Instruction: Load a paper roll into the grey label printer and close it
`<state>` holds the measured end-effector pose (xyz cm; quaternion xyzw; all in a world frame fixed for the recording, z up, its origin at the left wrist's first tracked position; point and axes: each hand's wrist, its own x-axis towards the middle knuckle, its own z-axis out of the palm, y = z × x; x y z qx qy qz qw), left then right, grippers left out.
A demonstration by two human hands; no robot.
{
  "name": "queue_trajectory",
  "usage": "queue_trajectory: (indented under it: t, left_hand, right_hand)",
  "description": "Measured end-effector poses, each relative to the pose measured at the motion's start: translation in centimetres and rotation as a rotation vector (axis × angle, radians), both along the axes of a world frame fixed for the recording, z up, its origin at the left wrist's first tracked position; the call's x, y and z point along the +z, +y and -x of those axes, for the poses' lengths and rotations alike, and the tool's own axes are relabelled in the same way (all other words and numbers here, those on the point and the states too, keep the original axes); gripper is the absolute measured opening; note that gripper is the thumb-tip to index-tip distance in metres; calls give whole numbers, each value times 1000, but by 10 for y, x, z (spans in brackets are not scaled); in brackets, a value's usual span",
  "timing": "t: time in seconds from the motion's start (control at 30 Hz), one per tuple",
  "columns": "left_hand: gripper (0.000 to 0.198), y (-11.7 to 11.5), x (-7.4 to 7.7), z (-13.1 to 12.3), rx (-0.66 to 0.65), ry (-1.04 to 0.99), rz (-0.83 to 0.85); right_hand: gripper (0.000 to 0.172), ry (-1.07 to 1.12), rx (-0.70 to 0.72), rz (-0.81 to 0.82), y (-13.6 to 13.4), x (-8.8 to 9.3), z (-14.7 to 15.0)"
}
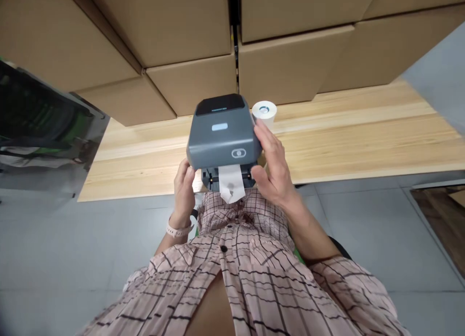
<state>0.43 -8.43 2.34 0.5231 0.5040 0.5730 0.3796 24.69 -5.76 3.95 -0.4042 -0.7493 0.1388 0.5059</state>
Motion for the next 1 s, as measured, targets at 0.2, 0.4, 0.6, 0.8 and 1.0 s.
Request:
queue_trajectory:
  t: [0.2,0.4,0.6,0.8,1.0]
  left_hand:
    - [51,51,-14,-4,20,66,26]
    - [57,79,-10,-6,9,117,8]
    - [67,83,-11,-7,-24,123,12]
    - [66,84,-15,-8,0,141,25]
    - [82,85,-15,-2,-72,185,-12]
  right_hand:
    - [74,11,117,-209,65,49,14]
    - [70,39,18,-120,137,101,27]
    - [59,23,-153,-319,140,106,28]
    - [29,-389,212,-56,99,42,25]
    - [26,-643,474,126,106,14,31]
